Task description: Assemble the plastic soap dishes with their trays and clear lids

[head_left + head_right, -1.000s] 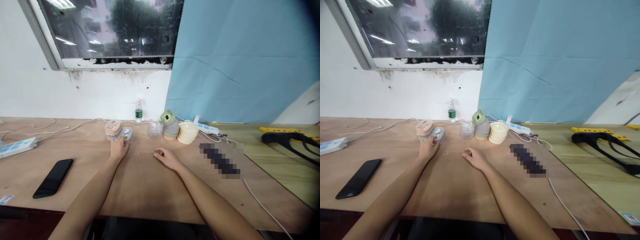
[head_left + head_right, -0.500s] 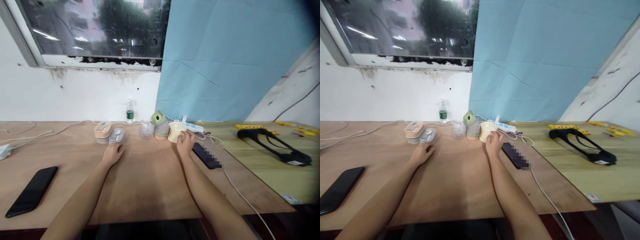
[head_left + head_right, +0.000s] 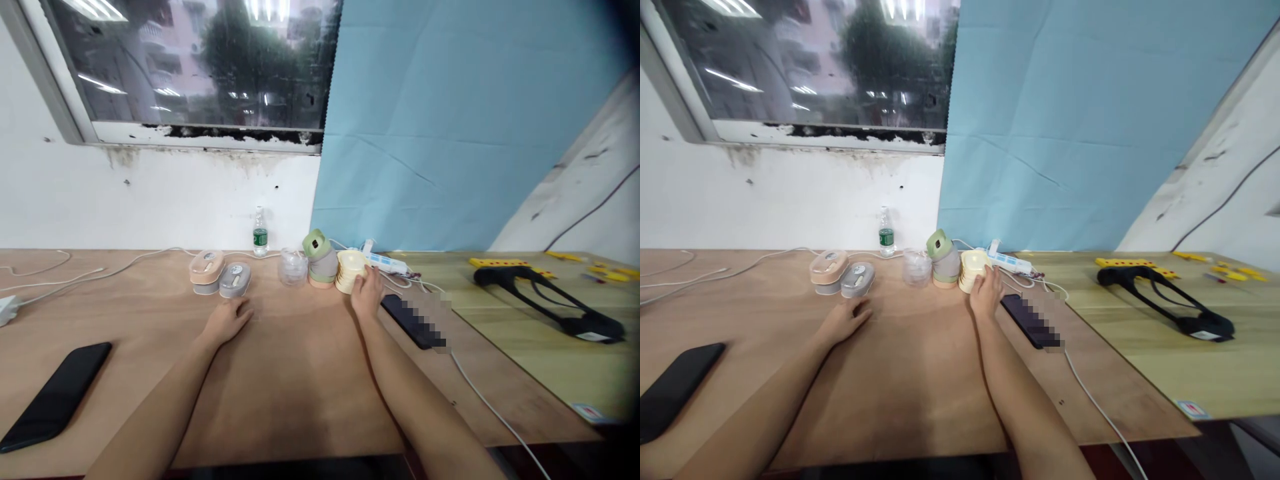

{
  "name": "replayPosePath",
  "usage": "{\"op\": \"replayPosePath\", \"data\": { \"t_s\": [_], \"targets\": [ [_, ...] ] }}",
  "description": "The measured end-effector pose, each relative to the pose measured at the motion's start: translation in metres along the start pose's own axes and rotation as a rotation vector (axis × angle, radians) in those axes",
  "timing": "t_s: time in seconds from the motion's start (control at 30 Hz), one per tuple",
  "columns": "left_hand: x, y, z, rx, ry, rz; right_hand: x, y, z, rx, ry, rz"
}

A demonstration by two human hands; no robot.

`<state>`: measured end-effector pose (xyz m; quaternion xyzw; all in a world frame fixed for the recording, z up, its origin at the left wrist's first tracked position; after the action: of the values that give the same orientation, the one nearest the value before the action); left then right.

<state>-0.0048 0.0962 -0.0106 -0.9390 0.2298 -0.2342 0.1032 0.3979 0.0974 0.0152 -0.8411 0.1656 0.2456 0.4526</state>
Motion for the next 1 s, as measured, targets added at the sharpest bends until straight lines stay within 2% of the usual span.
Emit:
{"op": "replayPosePath", "data": {
  "t_s": [0.27,0.73,1.0],
  "targets": [
    [0.003,0.000,-0.001,-0.011,-0.013,0.033,-0.003,0.001,0.004,-0.025,0.034,-0.049],
    [0.005,0.002,0.001,-0.002,0.014,0.072,0.009,-0.002,0.003,0.085,-0.205,-0.024],
    [0.005,0.003,0.002,0.008,0.050,0.039,0.012,-0.002,0.007,0.064,-0.310,0.002]
  ]
}}
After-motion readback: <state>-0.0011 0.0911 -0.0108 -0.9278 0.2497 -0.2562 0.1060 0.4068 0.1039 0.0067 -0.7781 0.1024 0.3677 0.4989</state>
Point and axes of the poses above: each hand's wrist, its own y-axis away from the middle knuckle, its own z-axis out of the palm, x = y × z, the point moved 7 cm from there along -y, towards the middle knuckle, and after that the axes turned 5 degrees about z, right-handed, at the moved point
